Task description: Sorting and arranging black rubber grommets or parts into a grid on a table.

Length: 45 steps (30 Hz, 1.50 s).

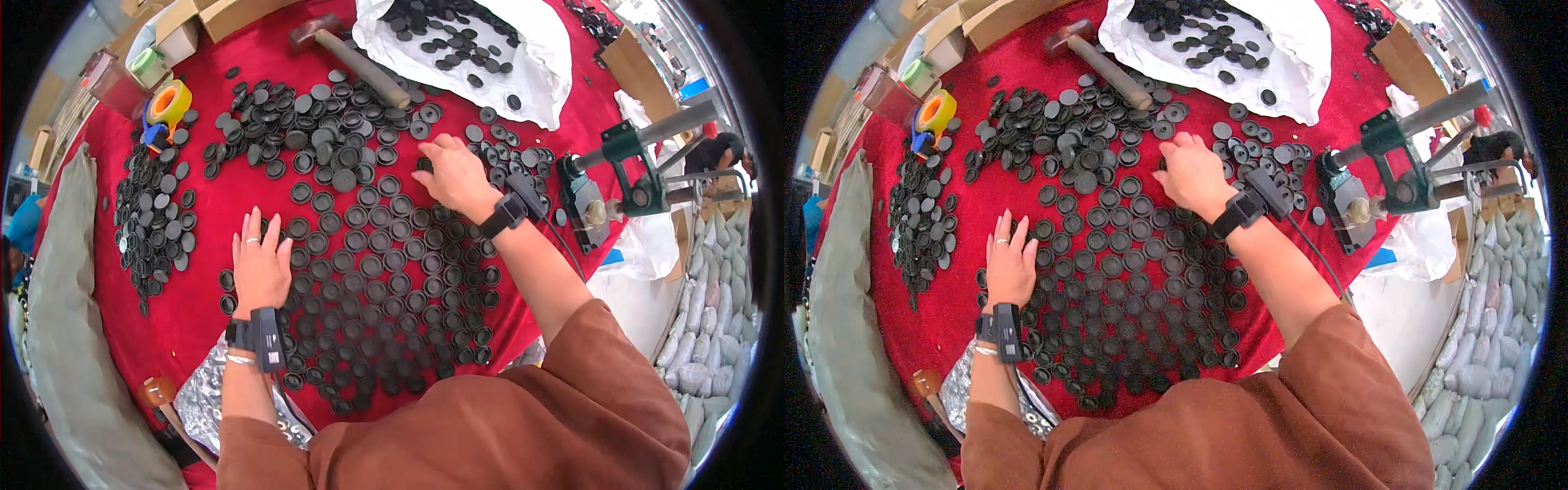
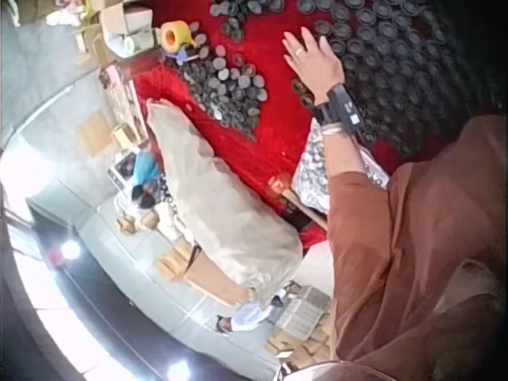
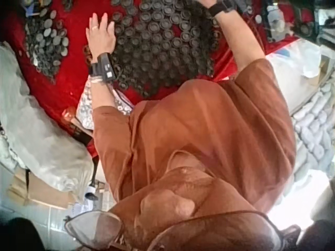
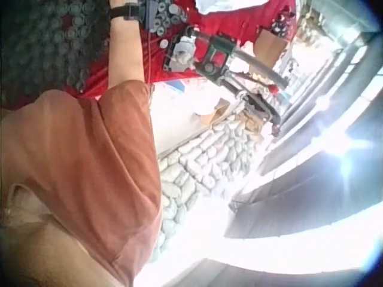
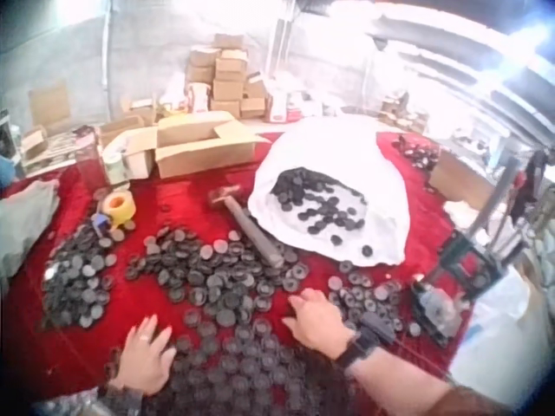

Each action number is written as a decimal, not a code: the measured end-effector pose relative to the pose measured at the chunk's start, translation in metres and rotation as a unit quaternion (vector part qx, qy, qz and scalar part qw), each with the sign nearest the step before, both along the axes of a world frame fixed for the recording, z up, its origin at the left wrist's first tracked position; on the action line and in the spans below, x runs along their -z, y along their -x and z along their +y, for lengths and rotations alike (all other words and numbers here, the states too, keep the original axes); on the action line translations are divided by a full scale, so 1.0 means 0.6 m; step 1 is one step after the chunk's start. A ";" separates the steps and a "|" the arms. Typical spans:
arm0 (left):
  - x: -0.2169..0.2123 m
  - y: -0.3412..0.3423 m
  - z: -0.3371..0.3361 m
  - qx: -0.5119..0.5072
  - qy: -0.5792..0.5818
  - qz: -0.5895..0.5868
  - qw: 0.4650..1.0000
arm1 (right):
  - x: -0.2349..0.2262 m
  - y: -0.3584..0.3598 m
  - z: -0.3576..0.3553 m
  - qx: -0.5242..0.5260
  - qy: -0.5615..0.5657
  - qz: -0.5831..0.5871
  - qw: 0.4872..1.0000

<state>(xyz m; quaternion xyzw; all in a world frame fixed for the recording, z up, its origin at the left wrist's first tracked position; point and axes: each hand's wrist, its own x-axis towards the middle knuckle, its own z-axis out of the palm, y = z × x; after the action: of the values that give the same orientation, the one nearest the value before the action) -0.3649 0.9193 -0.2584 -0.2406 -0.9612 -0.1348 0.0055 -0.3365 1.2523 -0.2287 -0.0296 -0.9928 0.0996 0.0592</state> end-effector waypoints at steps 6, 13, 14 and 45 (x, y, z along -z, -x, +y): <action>-0.034 -0.009 0.042 0.004 0.002 0.064 0.998 | 0.000 0.046 -0.130 -0.175 0.077 0.069 0.979; -0.036 -0.013 0.109 0.015 -0.066 0.058 0.996 | -0.002 0.048 -0.123 -0.120 0.259 0.031 0.958; -0.035 -0.016 0.109 0.001 -0.084 0.053 0.995 | -0.012 0.041 -0.118 -0.100 0.323 -0.004 0.941; -0.049 -0.071 0.170 -0.013 -0.428 -0.254 0.867 | -0.009 -0.087 -0.072 0.177 0.745 -0.033 0.642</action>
<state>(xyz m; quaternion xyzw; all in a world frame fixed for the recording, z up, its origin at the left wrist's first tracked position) -0.3221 1.0213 -0.2291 -0.1595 -0.7803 -0.5897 -0.1342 -0.2843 1.2092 -0.2234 -0.2422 -0.5597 0.7925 0.0009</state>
